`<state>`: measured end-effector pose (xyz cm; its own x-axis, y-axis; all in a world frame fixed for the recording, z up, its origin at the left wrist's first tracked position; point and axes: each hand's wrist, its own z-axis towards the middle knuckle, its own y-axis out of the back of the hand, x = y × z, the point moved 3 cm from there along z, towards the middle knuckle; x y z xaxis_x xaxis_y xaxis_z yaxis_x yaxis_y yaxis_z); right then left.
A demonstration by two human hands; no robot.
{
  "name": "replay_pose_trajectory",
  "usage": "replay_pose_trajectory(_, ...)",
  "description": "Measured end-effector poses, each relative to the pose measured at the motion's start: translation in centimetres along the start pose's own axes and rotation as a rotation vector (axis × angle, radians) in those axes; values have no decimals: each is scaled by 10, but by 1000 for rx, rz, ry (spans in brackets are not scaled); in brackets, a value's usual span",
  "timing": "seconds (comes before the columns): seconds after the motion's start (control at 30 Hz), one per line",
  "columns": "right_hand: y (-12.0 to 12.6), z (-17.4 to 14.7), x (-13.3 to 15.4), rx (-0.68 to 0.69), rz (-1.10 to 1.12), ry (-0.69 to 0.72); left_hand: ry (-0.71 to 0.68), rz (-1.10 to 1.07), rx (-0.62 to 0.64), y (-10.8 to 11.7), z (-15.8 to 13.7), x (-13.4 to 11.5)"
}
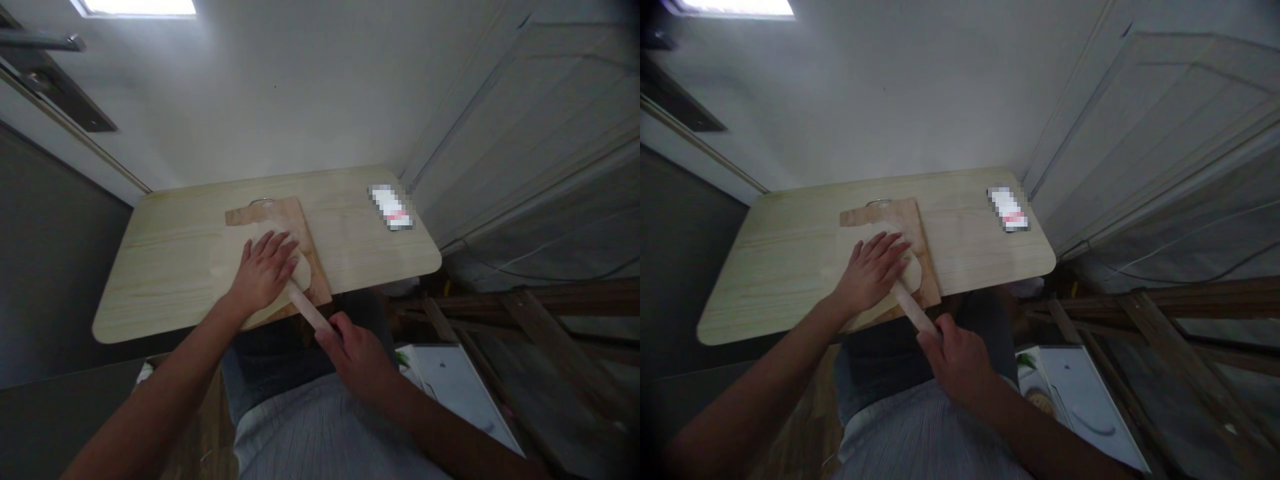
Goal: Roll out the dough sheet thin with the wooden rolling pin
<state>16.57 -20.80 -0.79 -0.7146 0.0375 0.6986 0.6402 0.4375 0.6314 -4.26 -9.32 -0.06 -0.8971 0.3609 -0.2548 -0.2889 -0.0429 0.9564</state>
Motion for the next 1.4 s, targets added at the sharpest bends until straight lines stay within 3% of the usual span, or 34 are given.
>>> replay_pose_trajectory(0.1, -25, -11, 4, 99, 156, 0, -3, -27, 38, 2, -14, 10)
replay_pose_trajectory(0.2, -34, -10, 3, 138, 233, -1, 2, -34, 46, 2, -13, 11)
replay_pose_trajectory(0.4, -26, -9, -11, 158, 309, -61, -63, -32, 8, -7, 22, -15)
replay_pose_trajectory(0.67, -15, -6, -25, 29, 390, -108, -86, -18, -50, -21, 63, -50)
replay_pose_trajectory(1.03, -5, 1, -36, -53, 432, -131, -43, 15, -79, -28, 79, -67)
replay_pose_trajectory(1.2, 8, 4, -31, -59, 416, -92, 24, -89, -109, -11, 67, -49)
replay_pose_trajectory(1.33, 41, 25, -29, -62, 268, 73, 104, -251, -302, 13, 52, -3)
replay_pose_trajectory(1.4, 58, 41, -31, -67, 162, 141, 237, -308, -385, 17, 45, 25)
